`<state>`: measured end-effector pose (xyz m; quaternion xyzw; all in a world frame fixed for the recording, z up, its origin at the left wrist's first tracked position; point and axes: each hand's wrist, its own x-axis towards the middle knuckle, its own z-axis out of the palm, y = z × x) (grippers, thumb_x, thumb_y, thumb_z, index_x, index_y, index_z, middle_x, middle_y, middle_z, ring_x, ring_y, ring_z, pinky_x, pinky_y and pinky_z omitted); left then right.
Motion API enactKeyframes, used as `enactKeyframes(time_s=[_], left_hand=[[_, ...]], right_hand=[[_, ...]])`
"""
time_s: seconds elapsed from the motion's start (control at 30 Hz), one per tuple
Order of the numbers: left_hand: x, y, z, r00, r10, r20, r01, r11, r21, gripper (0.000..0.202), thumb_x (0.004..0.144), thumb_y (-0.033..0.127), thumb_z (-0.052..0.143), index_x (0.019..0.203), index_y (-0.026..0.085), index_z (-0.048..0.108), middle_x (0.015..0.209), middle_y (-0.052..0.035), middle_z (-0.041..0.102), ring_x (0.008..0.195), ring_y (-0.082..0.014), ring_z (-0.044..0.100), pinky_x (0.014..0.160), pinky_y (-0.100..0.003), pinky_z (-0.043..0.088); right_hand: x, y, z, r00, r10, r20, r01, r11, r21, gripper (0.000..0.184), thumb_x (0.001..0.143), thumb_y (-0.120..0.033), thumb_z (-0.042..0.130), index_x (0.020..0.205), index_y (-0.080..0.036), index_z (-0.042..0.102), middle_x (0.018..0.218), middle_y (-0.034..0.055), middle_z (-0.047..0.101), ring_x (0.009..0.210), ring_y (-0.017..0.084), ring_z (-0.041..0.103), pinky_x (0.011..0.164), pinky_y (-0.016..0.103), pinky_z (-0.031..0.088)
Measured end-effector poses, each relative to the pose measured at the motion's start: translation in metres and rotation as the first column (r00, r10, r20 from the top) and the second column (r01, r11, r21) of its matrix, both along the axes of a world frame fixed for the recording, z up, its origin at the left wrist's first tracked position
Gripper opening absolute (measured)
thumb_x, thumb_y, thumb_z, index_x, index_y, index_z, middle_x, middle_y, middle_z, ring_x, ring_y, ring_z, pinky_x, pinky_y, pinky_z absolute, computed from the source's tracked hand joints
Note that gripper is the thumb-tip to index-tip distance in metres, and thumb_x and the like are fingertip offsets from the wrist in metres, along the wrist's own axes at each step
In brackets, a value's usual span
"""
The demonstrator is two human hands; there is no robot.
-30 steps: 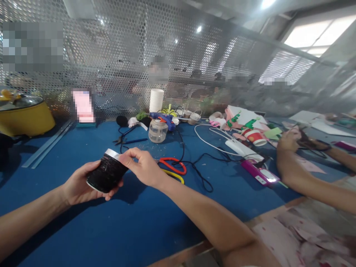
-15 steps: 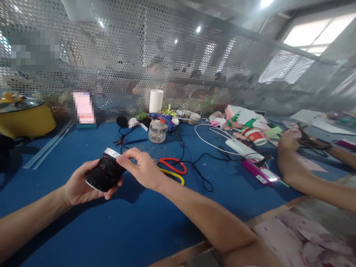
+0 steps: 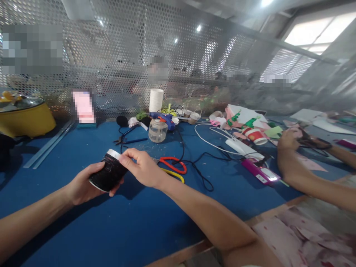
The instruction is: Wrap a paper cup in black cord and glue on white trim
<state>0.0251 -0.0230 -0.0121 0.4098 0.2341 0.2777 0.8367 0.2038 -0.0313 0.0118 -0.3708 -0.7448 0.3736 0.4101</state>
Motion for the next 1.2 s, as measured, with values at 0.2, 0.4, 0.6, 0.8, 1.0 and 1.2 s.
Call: enactKeyframes(time_s=[0.2,0.4,0.6,0.8,1.0,1.2], left_hand=[[0.0,-0.001,0.0,0.998,0.016,0.054,-0.015,1.0,-0.005,0.04,0.072,0.044,0.054,0.088,0.009,0.062,0.073,-0.01,0.069,0.057,-0.0179,0.063,0.054,-0.026,0.047],[-0.003,0.002,0.003,0.992,0.014,0.128,-0.014,1.0,-0.004,0.042,0.072,0.045,0.053,0.091,0.008,0.061,0.074,-0.0103,0.069,0.058,-0.0176,0.063,0.054,-0.025,0.048],[-0.005,0.002,0.011,0.978,0.165,-0.125,-0.114,0.934,0.338,0.047,0.067,0.044,0.06,0.1,0.012,0.054,0.078,-0.0069,0.064,0.062,-0.0168,0.058,0.059,-0.028,0.045],[0.001,-0.004,0.009,0.727,0.609,-0.318,-0.034,0.494,0.869,0.059,0.059,0.032,0.07,0.112,0.018,0.047,0.101,-0.0067,0.057,0.092,-0.0252,0.053,0.084,-0.037,0.039],[0.0,-0.003,0.001,0.674,0.682,-0.283,-0.02,0.4,0.916,0.064,0.055,0.035,0.073,0.113,0.021,0.049,0.098,-0.0079,0.052,0.092,-0.0285,0.051,0.085,-0.045,0.039],[-0.001,0.001,0.013,0.782,0.578,-0.232,-0.173,0.56,0.811,0.051,0.066,0.036,0.066,0.111,0.018,0.05,0.111,-0.0105,0.053,0.106,-0.0271,0.047,0.094,-0.041,0.031]], right_hand=[[0.002,0.0,0.003,0.999,0.017,-0.027,-0.018,1.0,-0.019,0.02,0.085,-0.031,0.043,0.077,-0.017,0.055,0.077,0.0013,0.057,0.073,0.013,0.052,0.071,0.027,0.041],[0.003,0.003,-0.002,0.996,0.038,-0.077,-0.039,0.999,-0.015,0.019,0.084,-0.03,0.046,0.084,-0.016,0.059,0.094,0.0057,0.062,0.092,0.016,0.055,0.086,0.033,0.04],[0.01,0.004,0.0,0.994,0.019,-0.105,-0.017,1.0,0.023,0.026,0.082,-0.032,0.051,0.105,-0.021,0.056,0.111,0.0063,0.059,0.105,0.018,0.052,0.092,0.037,0.037],[0.005,-0.004,0.003,0.993,-0.112,0.036,0.101,0.969,0.224,0.012,0.078,-0.03,0.056,0.078,-0.019,0.059,0.091,0.0071,0.059,0.096,0.019,0.053,0.088,0.037,0.039],[-0.003,-0.007,-0.005,0.988,-0.085,0.128,0.055,0.974,0.219,0.009,0.078,-0.021,0.053,0.069,-0.019,0.052,0.083,0.0046,0.055,0.084,0.016,0.053,0.079,0.033,0.044],[-0.003,-0.005,-0.011,0.992,-0.053,0.116,0.022,0.966,0.257,0.01,0.078,-0.02,0.055,0.069,-0.019,0.051,0.083,0.0061,0.054,0.088,0.017,0.052,0.081,0.034,0.043]])
